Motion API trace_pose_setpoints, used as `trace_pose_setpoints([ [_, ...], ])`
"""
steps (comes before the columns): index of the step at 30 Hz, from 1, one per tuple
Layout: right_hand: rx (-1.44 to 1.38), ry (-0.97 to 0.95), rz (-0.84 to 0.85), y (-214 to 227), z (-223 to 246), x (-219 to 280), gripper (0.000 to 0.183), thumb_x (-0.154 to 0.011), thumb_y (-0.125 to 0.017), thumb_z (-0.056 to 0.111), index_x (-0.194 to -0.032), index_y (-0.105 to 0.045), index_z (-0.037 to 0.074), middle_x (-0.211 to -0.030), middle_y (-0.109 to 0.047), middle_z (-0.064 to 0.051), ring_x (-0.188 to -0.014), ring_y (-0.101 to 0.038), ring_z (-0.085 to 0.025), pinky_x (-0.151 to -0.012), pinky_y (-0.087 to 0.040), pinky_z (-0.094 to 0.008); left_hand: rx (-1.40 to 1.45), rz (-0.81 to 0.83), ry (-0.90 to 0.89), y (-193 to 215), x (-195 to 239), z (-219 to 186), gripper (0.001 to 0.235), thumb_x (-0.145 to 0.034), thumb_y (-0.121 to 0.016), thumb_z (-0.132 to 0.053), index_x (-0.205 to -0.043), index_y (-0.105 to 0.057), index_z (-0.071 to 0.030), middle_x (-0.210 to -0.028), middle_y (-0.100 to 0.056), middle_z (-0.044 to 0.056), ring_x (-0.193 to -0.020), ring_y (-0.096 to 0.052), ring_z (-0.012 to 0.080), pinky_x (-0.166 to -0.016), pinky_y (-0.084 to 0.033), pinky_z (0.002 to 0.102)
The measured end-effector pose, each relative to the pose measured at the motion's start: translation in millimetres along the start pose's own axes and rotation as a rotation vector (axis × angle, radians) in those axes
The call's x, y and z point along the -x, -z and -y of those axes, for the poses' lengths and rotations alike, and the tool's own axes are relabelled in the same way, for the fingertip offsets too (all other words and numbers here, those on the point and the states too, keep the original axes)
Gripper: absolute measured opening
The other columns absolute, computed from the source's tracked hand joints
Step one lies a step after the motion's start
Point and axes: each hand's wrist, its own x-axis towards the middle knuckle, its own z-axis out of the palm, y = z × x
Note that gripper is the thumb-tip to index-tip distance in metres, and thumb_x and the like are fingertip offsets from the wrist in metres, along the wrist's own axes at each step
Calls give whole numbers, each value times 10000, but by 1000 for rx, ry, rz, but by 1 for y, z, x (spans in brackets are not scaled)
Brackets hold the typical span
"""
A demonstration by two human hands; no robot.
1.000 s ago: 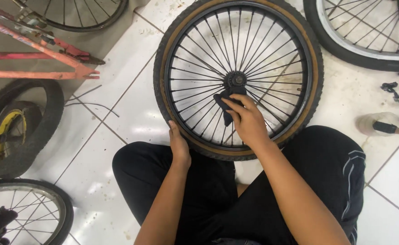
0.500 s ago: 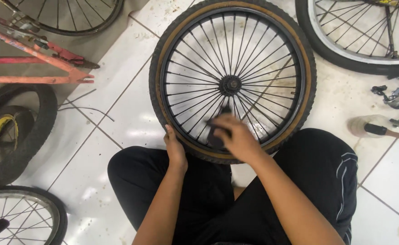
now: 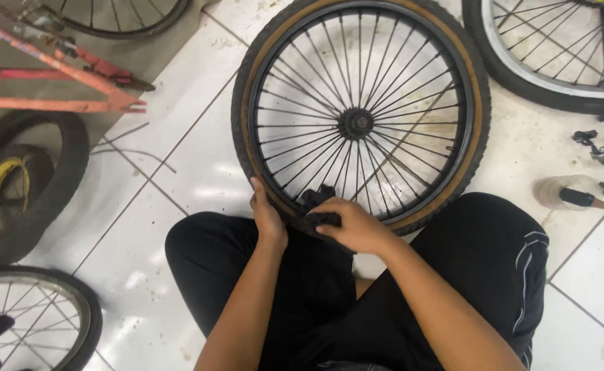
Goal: The person cleans the hub and spokes of a bicycle wheel using a cloth.
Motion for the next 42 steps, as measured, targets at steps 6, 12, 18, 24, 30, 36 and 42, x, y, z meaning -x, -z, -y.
trace_pose_setpoints([
  [6,49,12,22,0,23,-2,352,-880,-757,163,-1214,-734,55,-1215,-715,-173,-1212,-638,-383,-1051,-489,-479,-89,64,102,3,16,7,1113,-942,-454,-731,-1601,75,-7,-1643,-69,286,-1526,-157,436,-1230,-211,584],
  [12,138,-88,99,9,22,1,294,-846,-767,140,-1125,-769,49,-1148,-747,-151,-1178,-664,-373,-1049,-496,-479,-151,-1,36,4,-8,13,948,-1017,-350,-681,-1612,-17,-22,-1645,-153,246,-1526,-191,394,-1227,-243,533],
  [18,-43,-87,77,56,50,15,323,-781,-763,50,-1091,-772,-40,-1134,-754,-285,-1189,-641,-492,-1071,-453,-566,-149,6,5,6,0,9,975,-988,-393,-712,-1613,-44,-51,-1647,-139,229,-1526,-151,414,-1230,-197,573],
  [24,149,149,-594,54,7,-17,270,-920,-756,101,-1171,-785,194,-1169,-710,-47,-1173,-651,-284,-1026,-492,-386,-84,40,75,-12,49,-20,1057,-954,-484,-668,-1603,47,-25,-1640,-42,293,-1521,-86,477,-1208,-151,657],
  [30,223,-43,-306,30,8,-7,254,-865,-744,88,-1117,-747,55,-1119,-710,-189,-1148,-651,-400,-1019,-504,-493,-156,-45,23,14,-18,29,1051,-967,-508,-685,-1608,-18,-12,-1650,-110,262,-1537,-108,426,-1244,-145,573],
  [36,70,-125,9,31,28,12,307,-841,-754,79,-1137,-762,-1,-1170,-725,-223,-1169,-653,-442,-1034,-494,-515,-118,-69,-30,-4,0,2,1057,-926,-554,-707,-1601,-103,-30,-1614,-188,282,-1512,-180,446,-1215,-202,599],
  [42,14,112,-100,10,23,-2,293,-855,-784,153,-1141,-766,94,-1140,-745,-139,-1158,-665,-373,-1007,-515,-470,-185,-73,-50,-1,-1,12,1112,-931,-531,-726,-1594,-78,42,-1612,-182,318,-1516,-185,451,-1222,-217,561],
])
